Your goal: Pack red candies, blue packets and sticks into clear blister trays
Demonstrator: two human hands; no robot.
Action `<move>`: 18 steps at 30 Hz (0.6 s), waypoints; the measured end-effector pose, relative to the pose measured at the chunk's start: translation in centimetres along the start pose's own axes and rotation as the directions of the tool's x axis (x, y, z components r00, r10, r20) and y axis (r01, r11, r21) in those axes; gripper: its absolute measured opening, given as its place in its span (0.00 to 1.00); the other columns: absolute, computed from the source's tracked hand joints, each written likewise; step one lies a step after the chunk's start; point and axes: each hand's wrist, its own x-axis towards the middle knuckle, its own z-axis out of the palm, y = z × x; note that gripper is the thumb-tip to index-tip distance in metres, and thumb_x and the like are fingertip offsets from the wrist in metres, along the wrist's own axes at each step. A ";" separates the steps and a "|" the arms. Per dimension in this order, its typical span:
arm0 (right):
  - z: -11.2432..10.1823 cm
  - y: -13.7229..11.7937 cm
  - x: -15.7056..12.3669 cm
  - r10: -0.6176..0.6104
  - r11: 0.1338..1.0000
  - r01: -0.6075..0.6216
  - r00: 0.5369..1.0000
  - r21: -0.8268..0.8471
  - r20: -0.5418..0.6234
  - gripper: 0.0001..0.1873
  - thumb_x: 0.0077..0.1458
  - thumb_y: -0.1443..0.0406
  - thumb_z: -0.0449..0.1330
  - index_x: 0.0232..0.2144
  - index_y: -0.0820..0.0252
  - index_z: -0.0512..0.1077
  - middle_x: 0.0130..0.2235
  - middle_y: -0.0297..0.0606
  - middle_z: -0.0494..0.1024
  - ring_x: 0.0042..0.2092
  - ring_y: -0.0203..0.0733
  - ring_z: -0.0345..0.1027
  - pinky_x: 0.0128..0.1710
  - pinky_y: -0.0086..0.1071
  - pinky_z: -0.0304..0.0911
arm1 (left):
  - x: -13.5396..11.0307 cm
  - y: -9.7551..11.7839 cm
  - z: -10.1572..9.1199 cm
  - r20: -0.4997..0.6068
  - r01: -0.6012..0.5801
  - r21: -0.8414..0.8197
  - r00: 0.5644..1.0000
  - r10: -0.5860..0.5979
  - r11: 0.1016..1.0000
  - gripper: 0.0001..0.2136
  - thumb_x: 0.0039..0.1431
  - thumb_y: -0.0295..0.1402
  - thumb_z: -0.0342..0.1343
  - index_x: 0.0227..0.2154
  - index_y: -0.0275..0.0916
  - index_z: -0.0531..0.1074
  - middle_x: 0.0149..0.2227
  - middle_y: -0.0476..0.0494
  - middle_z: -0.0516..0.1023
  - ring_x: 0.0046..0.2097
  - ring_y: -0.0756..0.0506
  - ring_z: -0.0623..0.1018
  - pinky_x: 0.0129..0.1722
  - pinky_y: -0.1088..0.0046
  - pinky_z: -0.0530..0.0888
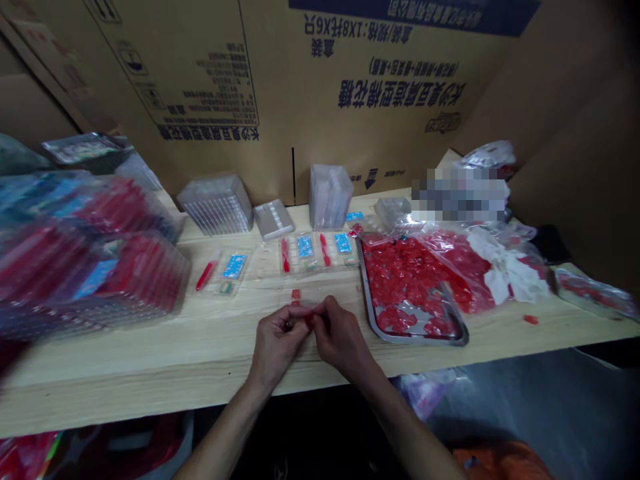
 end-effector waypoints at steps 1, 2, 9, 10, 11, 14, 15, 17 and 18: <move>0.2 -0.1 0.0 0.011 0.999 -0.011 1.000 0.036 -0.011 0.03 0.56 0.69 0.51 0.32 0.56 0.63 0.27 0.34 0.73 0.28 0.40 0.69 0.28 0.30 0.57 | -0.1 0.1 -0.1 0.011 0.048 -0.062 0.999 -0.048 0.997 0.09 0.50 0.33 0.65 0.34 0.36 0.80 0.34 0.44 0.82 0.35 0.49 0.78 0.39 0.75 0.73; 0.3 -0.1 0.0 0.016 0.997 -0.015 1.000 0.078 -0.019 0.03 0.56 0.69 0.51 0.31 0.56 0.63 0.27 0.34 0.74 0.28 0.40 0.69 0.29 0.29 0.58 | -0.2 0.2 -0.2 0.038 0.107 -0.133 0.994 -0.102 0.985 0.10 0.49 0.34 0.66 0.34 0.35 0.80 0.35 0.43 0.82 0.37 0.48 0.79 0.41 0.74 0.74; -3.9 1.6 1.2 -0.017 1.000 0.017 0.999 0.015 0.043 0.15 0.61 0.66 0.49 0.50 0.59 0.66 0.36 0.39 0.76 0.33 0.41 0.70 0.32 0.31 0.65 | 0.3 1.5 -3.6 -0.017 0.134 -0.167 0.990 -0.138 0.977 0.14 0.45 0.35 0.70 0.34 0.35 0.79 0.36 0.41 0.82 0.36 0.47 0.80 0.40 0.72 0.75; -5.4 2.5 1.5 0.017 0.988 -0.026 0.998 -0.153 -0.062 0.18 0.60 0.67 0.50 0.52 0.61 0.65 0.39 0.43 0.76 0.36 0.44 0.71 0.36 0.34 0.66 | 0.7 1.6 -4.4 -0.067 0.069 -0.065 0.995 -0.073 0.996 0.13 0.46 0.36 0.70 0.34 0.36 0.79 0.35 0.43 0.82 0.35 0.48 0.79 0.38 0.72 0.75; -7.0 3.5 1.9 0.052 0.938 -0.104 0.985 -0.331 -0.164 0.19 0.60 0.68 0.50 0.53 0.63 0.65 0.44 0.49 0.75 0.42 0.47 0.71 0.41 0.37 0.65 | 1.0 1.7 -5.2 -0.098 -0.007 0.068 0.995 0.014 0.998 0.12 0.47 0.36 0.69 0.34 0.37 0.79 0.34 0.44 0.82 0.34 0.48 0.79 0.37 0.73 0.74; -10.8 6.3 2.8 0.218 0.611 -0.312 0.950 -0.727 -0.224 0.28 0.55 0.71 0.54 0.59 0.68 0.62 0.51 0.60 0.68 0.48 0.57 0.68 0.44 0.44 0.63 | 1.9 1.7 -6.6 0.018 -0.260 0.479 0.958 0.287 0.838 0.06 0.54 0.34 0.63 0.33 0.39 0.79 0.33 0.44 0.81 0.36 0.46 0.78 0.39 0.70 0.74; -11.6 7.0 3.0 0.275 0.522 -0.318 0.941 -0.792 -0.196 0.29 0.54 0.72 0.55 0.59 0.67 0.62 0.50 0.60 0.68 0.47 0.58 0.68 0.42 0.44 0.63 | 2.1 1.6 -6.5 0.106 -0.345 0.559 0.932 0.347 0.754 0.05 0.56 0.33 0.60 0.34 0.40 0.79 0.34 0.44 0.81 0.37 0.46 0.78 0.39 0.70 0.74; -12.4 7.9 3.1 0.345 0.442 -0.297 0.927 -0.847 -0.145 0.27 0.53 0.72 0.56 0.57 0.66 0.64 0.48 0.58 0.67 0.44 0.56 0.69 0.39 0.40 0.63 | 2.2 1.2 -5.9 0.289 -0.483 0.630 0.873 0.394 0.608 0.08 0.60 0.29 0.56 0.37 0.42 0.79 0.37 0.43 0.80 0.39 0.46 0.78 0.39 0.70 0.75; -12.5 8.1 3.0 0.352 0.436 -0.293 0.926 -0.851 -0.139 0.25 0.54 0.72 0.55 0.56 0.66 0.65 0.47 0.56 0.67 0.43 0.54 0.70 0.38 0.38 0.63 | 2.2 1.0 -5.4 0.363 -0.525 0.645 0.850 0.383 0.555 0.09 0.61 0.28 0.54 0.38 0.42 0.79 0.37 0.43 0.80 0.39 0.46 0.78 0.39 0.70 0.75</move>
